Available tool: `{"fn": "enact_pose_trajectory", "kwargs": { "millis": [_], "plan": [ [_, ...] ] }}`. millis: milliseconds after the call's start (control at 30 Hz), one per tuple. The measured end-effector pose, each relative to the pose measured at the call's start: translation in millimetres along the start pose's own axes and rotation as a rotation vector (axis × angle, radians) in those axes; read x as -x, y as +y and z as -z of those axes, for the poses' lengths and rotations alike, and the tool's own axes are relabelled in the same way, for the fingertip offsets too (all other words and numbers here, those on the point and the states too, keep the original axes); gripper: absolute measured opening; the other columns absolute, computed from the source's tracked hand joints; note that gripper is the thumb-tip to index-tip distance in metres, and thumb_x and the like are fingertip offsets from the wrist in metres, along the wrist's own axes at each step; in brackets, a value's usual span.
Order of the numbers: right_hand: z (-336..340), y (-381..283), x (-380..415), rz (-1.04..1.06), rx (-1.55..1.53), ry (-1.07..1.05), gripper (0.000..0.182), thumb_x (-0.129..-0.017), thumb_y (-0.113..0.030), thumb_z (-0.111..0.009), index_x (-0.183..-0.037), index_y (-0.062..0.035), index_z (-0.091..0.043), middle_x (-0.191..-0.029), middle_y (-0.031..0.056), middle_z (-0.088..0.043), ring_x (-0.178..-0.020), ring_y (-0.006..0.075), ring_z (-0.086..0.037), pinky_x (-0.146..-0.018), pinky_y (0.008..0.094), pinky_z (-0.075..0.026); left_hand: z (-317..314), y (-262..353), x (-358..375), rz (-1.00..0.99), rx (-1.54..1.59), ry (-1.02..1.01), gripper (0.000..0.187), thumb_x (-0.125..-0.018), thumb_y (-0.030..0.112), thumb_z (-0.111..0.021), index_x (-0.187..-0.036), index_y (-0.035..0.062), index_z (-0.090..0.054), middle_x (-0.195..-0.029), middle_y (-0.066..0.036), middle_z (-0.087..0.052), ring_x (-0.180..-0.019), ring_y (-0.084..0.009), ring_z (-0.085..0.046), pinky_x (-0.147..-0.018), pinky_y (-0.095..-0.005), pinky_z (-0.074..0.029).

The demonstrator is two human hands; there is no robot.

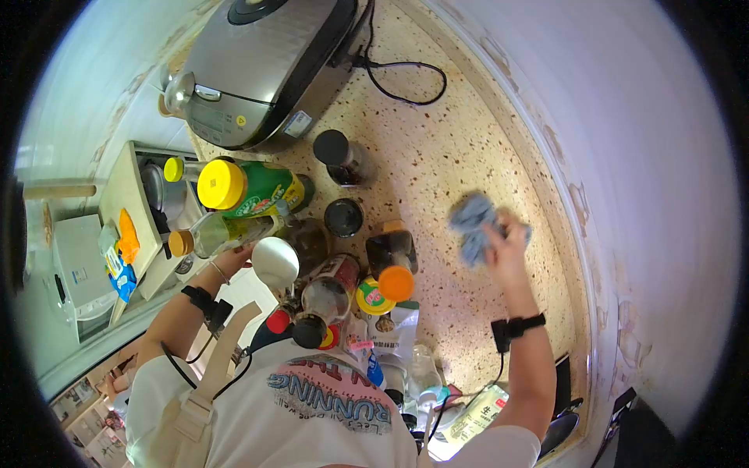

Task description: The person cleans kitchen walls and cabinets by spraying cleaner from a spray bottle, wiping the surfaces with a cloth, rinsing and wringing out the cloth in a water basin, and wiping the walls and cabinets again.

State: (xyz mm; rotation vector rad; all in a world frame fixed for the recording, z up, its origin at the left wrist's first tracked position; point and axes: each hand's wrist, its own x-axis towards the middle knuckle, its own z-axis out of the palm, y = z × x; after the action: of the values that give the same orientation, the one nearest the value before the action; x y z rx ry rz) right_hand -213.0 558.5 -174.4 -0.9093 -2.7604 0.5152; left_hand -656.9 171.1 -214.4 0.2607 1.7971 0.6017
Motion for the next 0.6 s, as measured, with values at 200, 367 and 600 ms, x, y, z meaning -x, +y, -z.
{"fn": "enact_pose_trajectory", "kwargs": {
  "millis": [200, 367, 600],
  "plan": [
    [-41.4, -0.6, -170.5, -0.154, 0.356, 0.133, 0.057, -0.078, -0.022, -0.056, -0.129, -0.0071, -0.037, -0.132, 0.0166, -0.036, -0.116, 0.0364, -0.035, -0.092, 0.0482, -0.033, -4.5, 0.6, 4.5, -0.058, -0.052, -0.014, 0.032, -0.089, 0.035, -0.049, -0.105, 0.0078, -0.057, -0.096, -0.003, -0.060, -0.083, -0.0118, -0.057, -0.069, -0.0276, -0.048],
    [-59.2, -10.7, -260.0, -0.166, 0.379, 0.169, 0.054, -0.078, -0.027, -0.057, -0.126, -0.0072, -0.041, -0.131, 0.0164, -0.036, -0.114, 0.0362, -0.038, -0.090, 0.0496, -0.034, 0.1, -22.0, -8.5, -0.009, -0.087, 0.017, 0.034, -0.090, 0.036, -0.048, -0.107, 0.0074, -0.056, -0.095, -0.002, -0.061, -0.083, -0.0119, -0.058, -0.068, -0.0271, -0.049],
    [-53.8, -44.4, -214.0, 0.043, 0.174, 0.145, 0.051, -0.075, -0.033, -0.060, -0.118, -0.0062, -0.049, -0.123, 0.0182, -0.043, -0.111, 0.0366, -0.040, -0.091, 0.0472, -0.034, -6.0, 4.4, 5.1, -0.033, -0.070, 0.004, 0.032, -0.090, 0.035, -0.049, -0.101, 0.0069, -0.059, -0.091, -0.002, -0.061, -0.078, -0.0125, -0.057, -0.069, -0.0273, -0.049]
  ]
}}
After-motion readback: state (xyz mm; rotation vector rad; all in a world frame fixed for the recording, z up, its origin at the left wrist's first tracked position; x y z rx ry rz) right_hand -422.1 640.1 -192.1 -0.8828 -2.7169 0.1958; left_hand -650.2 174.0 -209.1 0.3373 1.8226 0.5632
